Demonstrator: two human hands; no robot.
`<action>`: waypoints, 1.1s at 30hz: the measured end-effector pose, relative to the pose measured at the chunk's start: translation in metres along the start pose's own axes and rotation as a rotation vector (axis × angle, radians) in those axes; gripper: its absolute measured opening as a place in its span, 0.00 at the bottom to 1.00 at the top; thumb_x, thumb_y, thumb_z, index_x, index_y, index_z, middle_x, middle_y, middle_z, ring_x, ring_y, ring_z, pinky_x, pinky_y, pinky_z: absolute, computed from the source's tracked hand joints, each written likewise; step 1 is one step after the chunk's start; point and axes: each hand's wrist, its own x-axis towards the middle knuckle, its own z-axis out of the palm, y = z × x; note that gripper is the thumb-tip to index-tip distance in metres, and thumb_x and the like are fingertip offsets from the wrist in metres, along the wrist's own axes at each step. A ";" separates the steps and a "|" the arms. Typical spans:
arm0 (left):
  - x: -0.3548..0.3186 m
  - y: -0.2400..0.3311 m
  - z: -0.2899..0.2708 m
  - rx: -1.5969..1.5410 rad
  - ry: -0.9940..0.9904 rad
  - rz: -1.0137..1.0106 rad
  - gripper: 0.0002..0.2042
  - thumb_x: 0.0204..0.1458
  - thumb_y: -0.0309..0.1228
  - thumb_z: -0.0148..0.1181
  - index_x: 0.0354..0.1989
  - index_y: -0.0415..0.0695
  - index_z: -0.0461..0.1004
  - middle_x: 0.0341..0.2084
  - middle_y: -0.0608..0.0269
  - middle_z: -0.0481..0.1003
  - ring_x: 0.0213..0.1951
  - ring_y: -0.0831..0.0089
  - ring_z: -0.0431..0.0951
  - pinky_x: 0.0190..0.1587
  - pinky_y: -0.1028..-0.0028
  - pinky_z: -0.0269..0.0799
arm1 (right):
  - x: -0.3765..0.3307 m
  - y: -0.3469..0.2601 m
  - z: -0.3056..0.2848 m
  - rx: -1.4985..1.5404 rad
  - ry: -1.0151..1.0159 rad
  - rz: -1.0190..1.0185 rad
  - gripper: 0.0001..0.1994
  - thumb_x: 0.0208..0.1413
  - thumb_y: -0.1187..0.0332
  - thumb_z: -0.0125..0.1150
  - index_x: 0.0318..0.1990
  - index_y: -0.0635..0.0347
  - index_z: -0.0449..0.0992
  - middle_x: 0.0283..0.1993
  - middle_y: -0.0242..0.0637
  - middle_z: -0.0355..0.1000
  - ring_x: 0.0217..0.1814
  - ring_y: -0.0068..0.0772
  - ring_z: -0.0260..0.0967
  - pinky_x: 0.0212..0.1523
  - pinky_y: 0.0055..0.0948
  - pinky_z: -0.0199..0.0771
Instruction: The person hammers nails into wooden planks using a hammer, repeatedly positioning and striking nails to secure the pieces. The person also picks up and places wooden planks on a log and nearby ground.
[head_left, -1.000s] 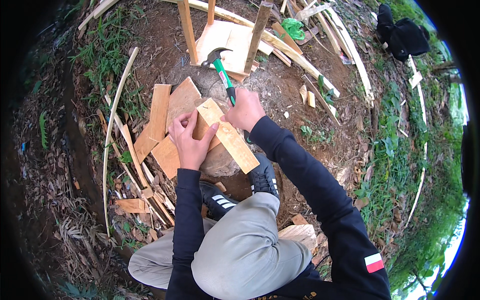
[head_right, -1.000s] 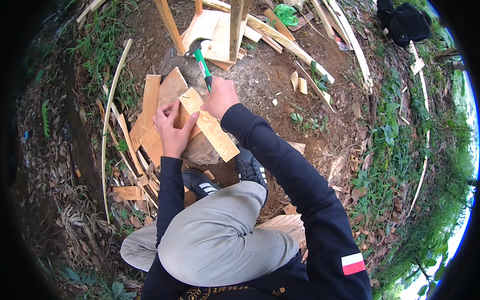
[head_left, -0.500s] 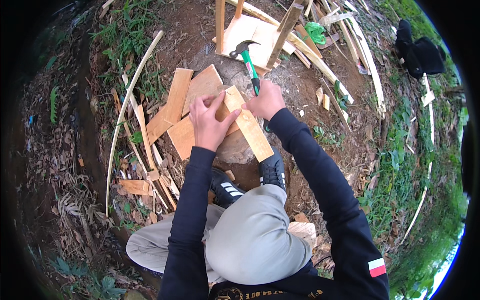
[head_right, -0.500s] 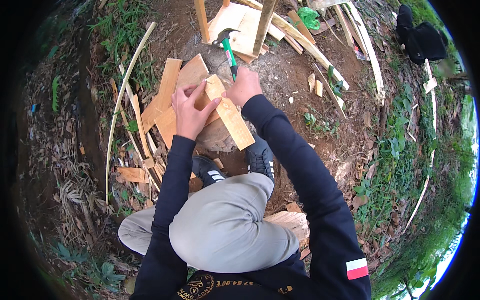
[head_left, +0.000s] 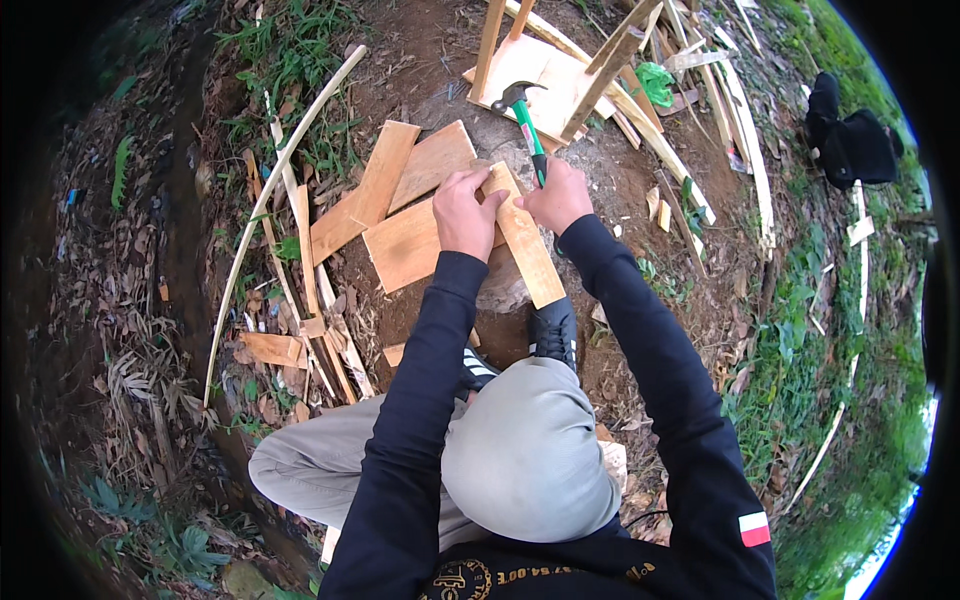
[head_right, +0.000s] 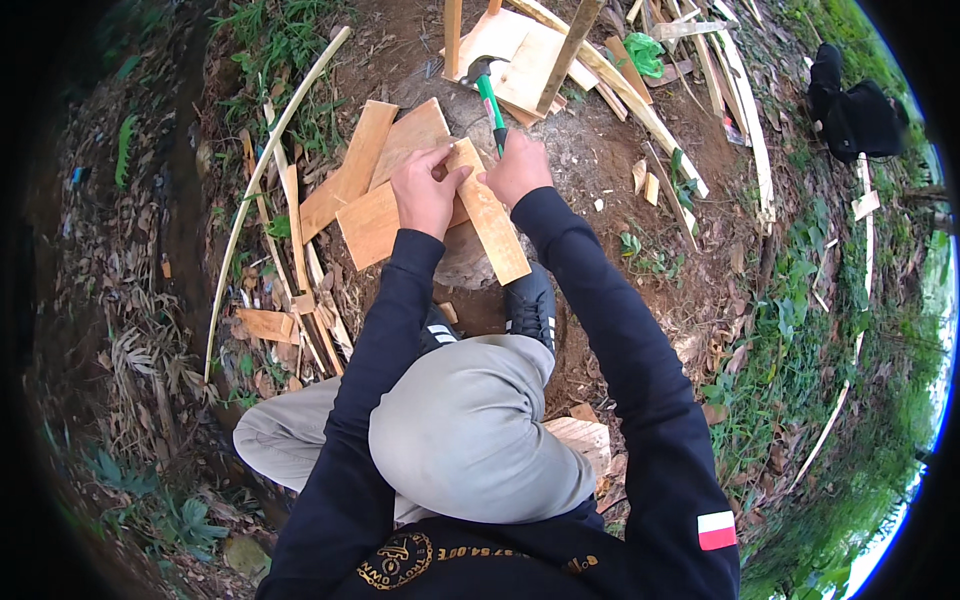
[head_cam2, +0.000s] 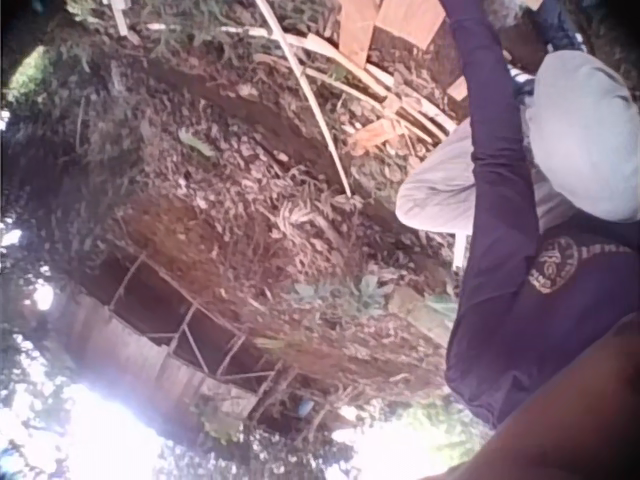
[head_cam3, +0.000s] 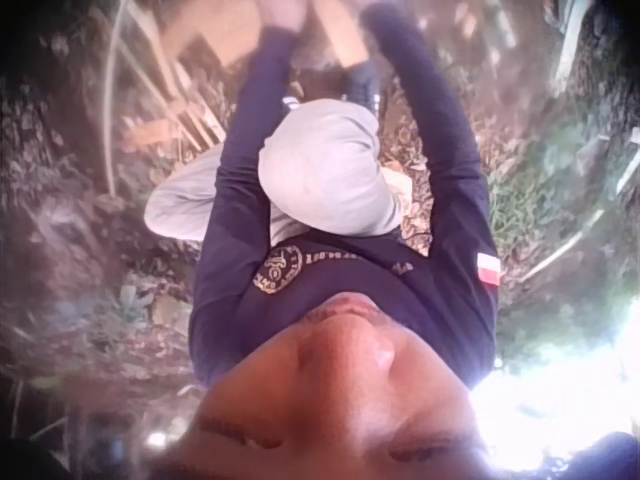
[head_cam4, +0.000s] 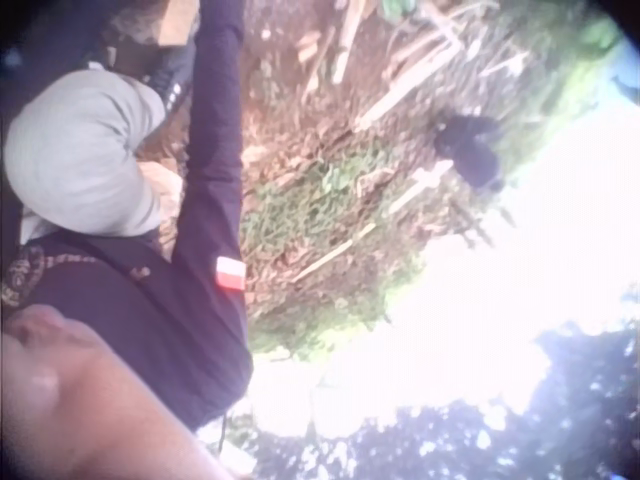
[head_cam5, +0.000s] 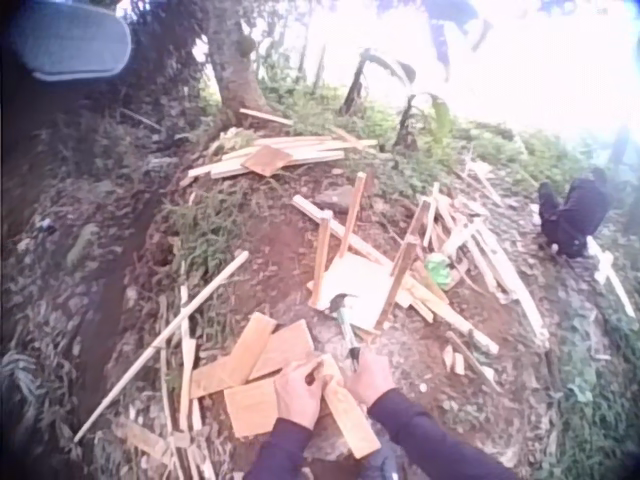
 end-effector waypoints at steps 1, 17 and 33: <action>-0.003 -0.002 0.003 -0.034 0.028 -0.004 0.16 0.43 0.27 0.75 0.43 0.38 0.84 0.33 0.54 0.81 0.30 0.66 0.80 0.39 0.69 0.77 | -0.001 -0.001 0.000 0.006 0.002 -0.012 0.22 0.38 0.65 0.82 0.35 0.65 0.74 0.35 0.53 0.79 0.42 0.57 0.79 0.46 0.47 0.79; -0.005 -0.005 0.011 0.110 0.165 0.023 0.06 0.52 0.32 0.69 0.31 0.43 0.86 0.30 0.61 0.79 0.39 0.58 0.75 0.45 0.62 0.71 | -0.018 0.002 -0.018 -0.036 0.113 -0.247 0.22 0.54 0.53 0.72 0.33 0.66 0.73 0.26 0.50 0.75 0.34 0.58 0.77 0.36 0.48 0.74; -0.006 -0.004 0.016 0.194 0.156 -0.004 0.05 0.53 0.35 0.69 0.29 0.50 0.85 0.31 0.71 0.77 0.41 0.65 0.72 0.43 0.62 0.63 | -0.076 0.008 -0.090 -0.415 -0.072 -0.510 0.15 0.70 0.59 0.53 0.37 0.63 0.65 0.21 0.54 0.69 0.25 0.60 0.71 0.26 0.52 0.68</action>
